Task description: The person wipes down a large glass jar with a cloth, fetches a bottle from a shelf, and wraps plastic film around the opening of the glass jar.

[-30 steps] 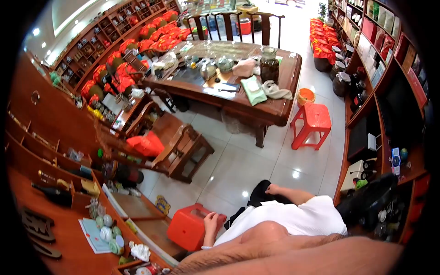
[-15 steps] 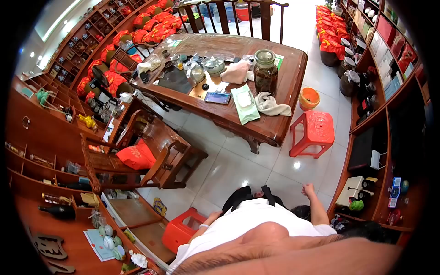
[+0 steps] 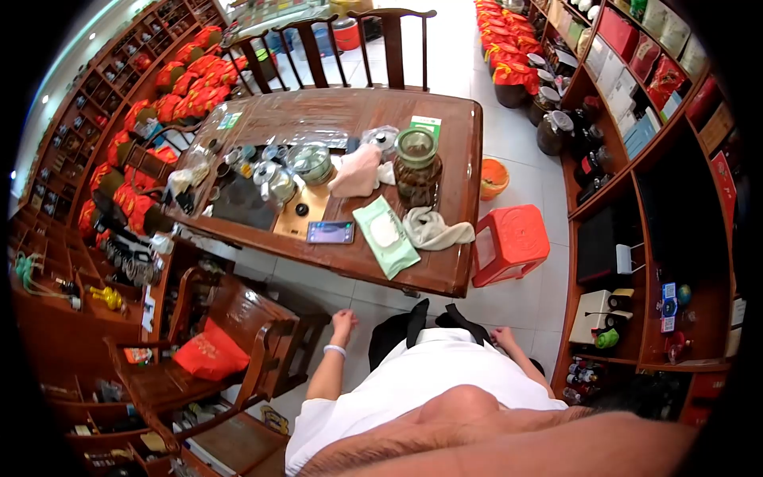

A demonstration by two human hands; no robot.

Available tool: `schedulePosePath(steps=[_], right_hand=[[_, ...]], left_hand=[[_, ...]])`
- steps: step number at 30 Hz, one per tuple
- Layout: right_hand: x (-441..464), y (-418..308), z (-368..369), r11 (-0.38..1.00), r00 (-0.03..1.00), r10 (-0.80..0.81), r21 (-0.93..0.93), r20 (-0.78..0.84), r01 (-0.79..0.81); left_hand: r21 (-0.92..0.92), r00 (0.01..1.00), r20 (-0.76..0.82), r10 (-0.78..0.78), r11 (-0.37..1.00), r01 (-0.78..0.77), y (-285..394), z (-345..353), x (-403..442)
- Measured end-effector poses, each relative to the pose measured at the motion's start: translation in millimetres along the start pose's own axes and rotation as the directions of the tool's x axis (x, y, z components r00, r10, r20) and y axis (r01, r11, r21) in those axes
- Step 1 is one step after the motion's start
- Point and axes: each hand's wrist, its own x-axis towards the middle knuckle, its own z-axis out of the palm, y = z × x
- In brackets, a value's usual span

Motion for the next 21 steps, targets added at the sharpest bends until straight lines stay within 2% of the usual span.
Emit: schedulePosePath(steps=[2, 4, 5, 6, 9, 10, 12, 14, 16, 18, 20, 21], right_hand=[[16, -29, -12, 0.97, 0.997, -0.018, 0.239, -0.07, 0.034], [29, -62, -26, 0.94, 0.995, 0.017, 0.34, -0.094, 0.016], [36, -82, -35, 0.907, 0.993, 0.043, 0.421, -0.111, 0.008], [47, -101, -43, 0.9, 0.992, 0.051, 0.436, -0.116, 0.005], [89, -170, -72, 0.977, 0.971, -0.14, 0.131, -0.196, 0.167], [106, -200, -78, 0.976, 0.956, -0.191, 0.056, -0.221, 0.208], [152, -257, -90, 0.932, 0.918, -0.351, 0.028, -0.185, 0.362], [240, -286, -77, 0.809, 0.793, -0.566, 0.036, -0.224, 0.587], [257, -369, -82, 0.808, 0.817, -0.569, 0.12, -0.087, 0.576], [322, -398, -56, 0.689, 0.691, -0.721, 0.06, -0.055, 0.723], [318, -454, -51, 0.616, 0.617, -0.787, -0.056, -0.001, 0.786], [323, -470, -43, 0.618, 0.619, -0.785, -0.039, 0.031, 0.785]], left_hand=[[-0.037, 1.0, -0.002, 0.017, 0.999, -0.017, 54, 31, 11], [-0.145, 0.965, 0.002, 0.263, 0.955, -0.26, 94, 61, 26], [-0.17, 0.957, 0.028, 0.29, 0.944, -0.282, 111, 75, 28], [-0.164, 0.954, 0.04, 0.299, 0.943, -0.289, 128, 90, 25], [-0.001, 0.938, 0.02, 0.346, 0.938, -0.346, 146, 127, 26], [-0.043, 0.961, 0.041, 0.275, 0.961, -0.273, 141, 134, 29], [-0.034, 0.984, -0.016, 0.176, 0.984, -0.176, 142, 149, 20], [-0.052, 0.987, -0.116, 0.112, 0.992, -0.119, 132, 155, 8], [-0.086, 0.973, -0.228, 0.045, 0.994, -0.067, 128, 174, -3], [-0.13, 0.928, -0.366, -0.072, 0.991, 0.025, 124, 182, -27], [-0.245, 0.891, -0.405, -0.204, 0.963, 0.109, 117, 196, -47], [-0.249, 0.878, -0.412, -0.245, 0.957, 0.15, 112, 203, -53]])
